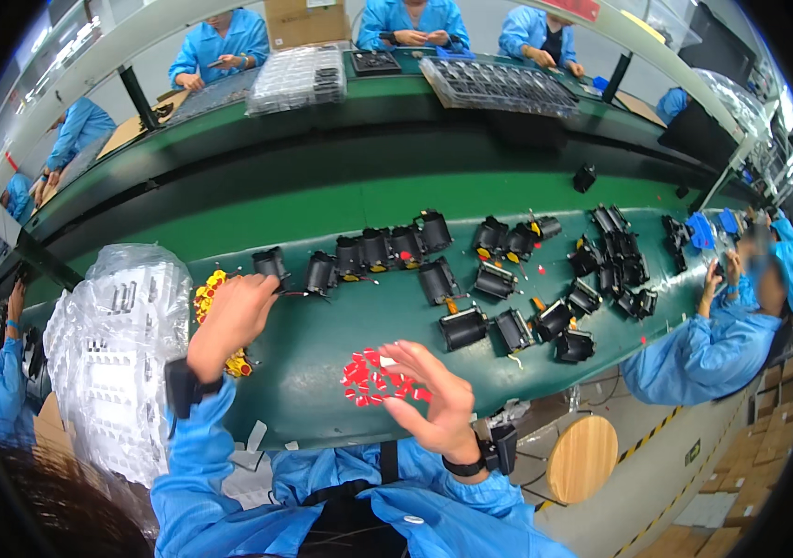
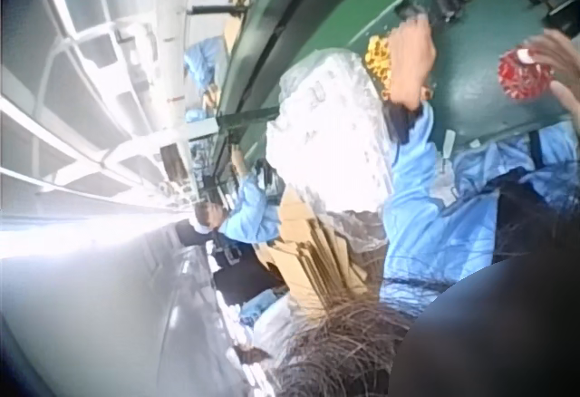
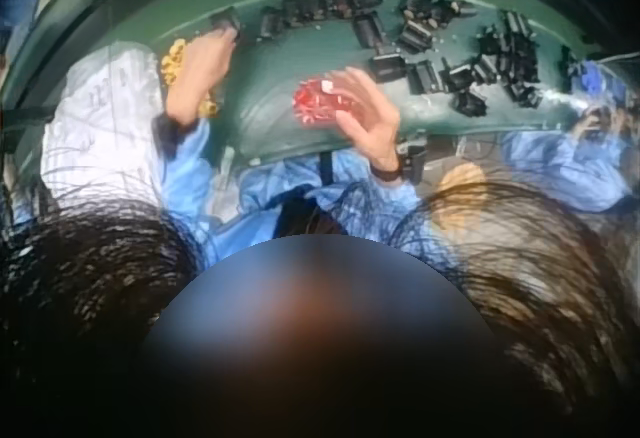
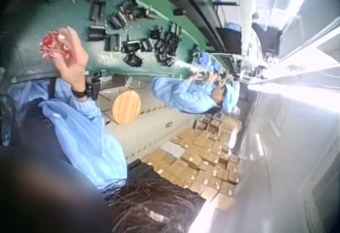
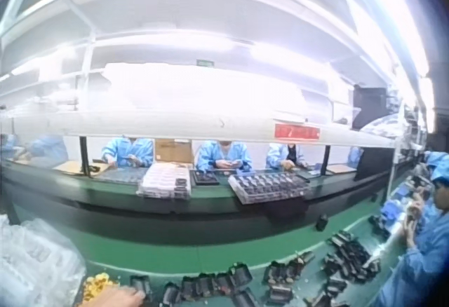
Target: The person is at a factory assembly line, taking small yellow and black components and assembling them onto a larger black electronic housing/frame.
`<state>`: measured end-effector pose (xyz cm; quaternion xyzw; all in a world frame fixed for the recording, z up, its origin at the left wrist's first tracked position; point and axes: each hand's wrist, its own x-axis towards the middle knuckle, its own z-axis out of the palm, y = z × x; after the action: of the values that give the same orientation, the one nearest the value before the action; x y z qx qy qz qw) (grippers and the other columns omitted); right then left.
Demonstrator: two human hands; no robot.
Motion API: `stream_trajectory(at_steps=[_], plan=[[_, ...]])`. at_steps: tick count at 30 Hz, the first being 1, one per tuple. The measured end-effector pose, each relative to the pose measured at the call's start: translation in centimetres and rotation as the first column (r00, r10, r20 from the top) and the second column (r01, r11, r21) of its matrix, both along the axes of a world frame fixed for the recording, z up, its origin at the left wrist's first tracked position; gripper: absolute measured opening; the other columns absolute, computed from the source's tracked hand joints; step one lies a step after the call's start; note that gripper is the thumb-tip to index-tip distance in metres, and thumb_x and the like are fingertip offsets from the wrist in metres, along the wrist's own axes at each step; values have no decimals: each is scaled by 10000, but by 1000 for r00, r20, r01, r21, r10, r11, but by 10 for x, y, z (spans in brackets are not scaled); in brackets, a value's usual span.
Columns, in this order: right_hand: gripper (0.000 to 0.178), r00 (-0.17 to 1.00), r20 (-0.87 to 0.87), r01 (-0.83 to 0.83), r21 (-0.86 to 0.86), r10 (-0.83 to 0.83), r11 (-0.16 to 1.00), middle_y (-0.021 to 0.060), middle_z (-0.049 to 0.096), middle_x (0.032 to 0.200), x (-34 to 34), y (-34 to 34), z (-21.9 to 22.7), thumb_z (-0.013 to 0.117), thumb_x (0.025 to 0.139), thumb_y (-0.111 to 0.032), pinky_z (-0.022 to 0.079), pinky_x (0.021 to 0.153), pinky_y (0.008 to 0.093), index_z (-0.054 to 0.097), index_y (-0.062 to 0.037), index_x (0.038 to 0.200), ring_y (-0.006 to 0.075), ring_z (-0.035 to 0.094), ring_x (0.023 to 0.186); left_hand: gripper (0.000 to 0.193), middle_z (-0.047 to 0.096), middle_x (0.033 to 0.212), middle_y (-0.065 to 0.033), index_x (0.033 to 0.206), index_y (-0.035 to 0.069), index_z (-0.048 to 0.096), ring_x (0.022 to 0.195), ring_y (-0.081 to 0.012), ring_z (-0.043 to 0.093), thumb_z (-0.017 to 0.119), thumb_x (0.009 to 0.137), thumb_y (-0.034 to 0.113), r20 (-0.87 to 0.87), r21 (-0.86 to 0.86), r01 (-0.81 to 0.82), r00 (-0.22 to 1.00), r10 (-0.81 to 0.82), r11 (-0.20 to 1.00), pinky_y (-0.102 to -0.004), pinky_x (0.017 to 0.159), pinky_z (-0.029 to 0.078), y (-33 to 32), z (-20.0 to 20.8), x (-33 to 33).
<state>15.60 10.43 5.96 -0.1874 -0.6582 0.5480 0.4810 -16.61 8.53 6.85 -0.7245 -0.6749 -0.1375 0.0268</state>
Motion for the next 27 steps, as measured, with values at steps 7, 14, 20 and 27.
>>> stream_trajectory(at_steps=[7,14,20,27], plan=[[405,996,86,34,-65,-28,997,264,692,1104,24,-22,-11,671,802,31,553,930,402,610,150,1184,314,702,1021,216,641,845,-188,1043,26,601,814,-393,638,674,882,149,123,114,-121,987,107,986,-493,702,502,-23,25,-12],[228,990,130,-14,-242,46,970,221,716,916,33,-43,-25,639,819,41,590,800,390,649,116,1033,294,724,850,138,639,659,-152,1054,50,640,568,-308,643,615,919,63,436,-108,-604,685,584,789,-396,527,464,-179,30,10],[190,949,211,-224,-70,234,972,252,723,886,-6,-45,-7,624,785,78,588,760,362,665,134,962,303,732,811,338,654,695,-209,1193,-4,546,650,-399,658,632,891,123,103,-258,-700,665,739,666,-484,571,498,-202,-32,12],[184,924,227,-304,-55,308,951,240,725,865,-19,-54,-14,639,789,67,583,756,351,672,133,957,295,732,811,343,654,801,-273,1156,-70,528,698,-445,641,610,854,70,89,-254,-659,713,696,708,-530,617,503,-209,-47,-1]])
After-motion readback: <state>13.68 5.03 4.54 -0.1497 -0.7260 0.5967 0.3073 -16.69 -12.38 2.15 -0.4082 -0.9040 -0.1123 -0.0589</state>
